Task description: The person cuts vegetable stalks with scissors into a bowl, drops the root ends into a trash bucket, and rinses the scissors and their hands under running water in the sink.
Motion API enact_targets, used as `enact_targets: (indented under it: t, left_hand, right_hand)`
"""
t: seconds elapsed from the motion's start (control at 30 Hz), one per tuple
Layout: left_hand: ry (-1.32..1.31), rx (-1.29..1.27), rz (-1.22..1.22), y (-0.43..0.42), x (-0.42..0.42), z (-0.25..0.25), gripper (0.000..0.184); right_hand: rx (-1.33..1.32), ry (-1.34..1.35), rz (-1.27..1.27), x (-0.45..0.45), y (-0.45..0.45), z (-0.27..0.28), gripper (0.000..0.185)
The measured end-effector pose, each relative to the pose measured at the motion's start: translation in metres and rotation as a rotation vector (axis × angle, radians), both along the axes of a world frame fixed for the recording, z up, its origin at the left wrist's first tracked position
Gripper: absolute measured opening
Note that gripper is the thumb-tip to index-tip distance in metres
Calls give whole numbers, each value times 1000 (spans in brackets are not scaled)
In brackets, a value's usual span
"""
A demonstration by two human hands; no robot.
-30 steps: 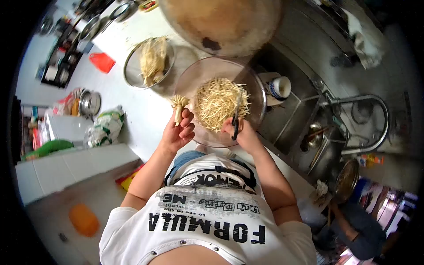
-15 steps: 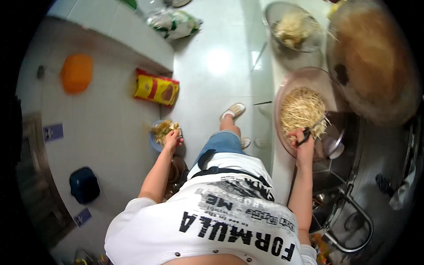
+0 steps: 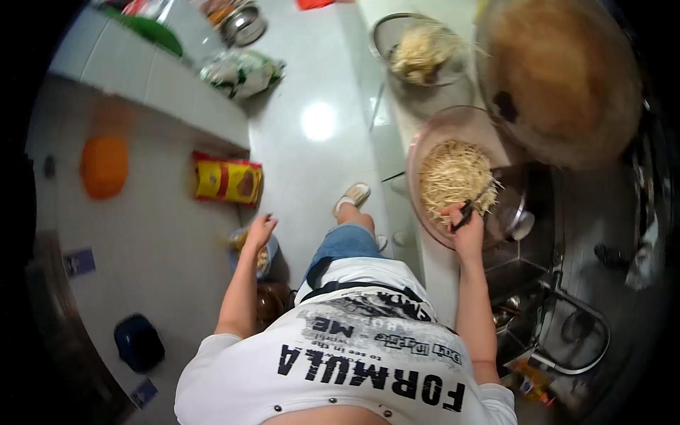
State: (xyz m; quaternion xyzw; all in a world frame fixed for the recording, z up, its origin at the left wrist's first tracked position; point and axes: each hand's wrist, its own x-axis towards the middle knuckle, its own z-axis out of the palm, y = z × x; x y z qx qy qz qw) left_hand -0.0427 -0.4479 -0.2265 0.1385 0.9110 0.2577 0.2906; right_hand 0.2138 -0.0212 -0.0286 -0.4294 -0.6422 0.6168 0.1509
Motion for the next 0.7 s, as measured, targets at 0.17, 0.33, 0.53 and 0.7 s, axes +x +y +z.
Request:
enact_targets:
  t: [0.17, 0.33, 0.53, 0.7]
  left_hand:
    - [52, 560, -419, 245, -20, 174, 29]
    - [441, 708, -602, 394, -73, 224, 25]
    - [576, 383, -601, 499, -133, 191, 49]
    - [238, 314, -643, 517, -164, 187, 47]
  right_hand:
    - [128, 95, -272, 6, -3, -1, 8]
    - [214, 117, -382, 4, -1, 5, 11]
    - [-47, 169, -472, -33, 3, 26, 11]
    - [-76, 204, -407, -46, 17, 21, 18]
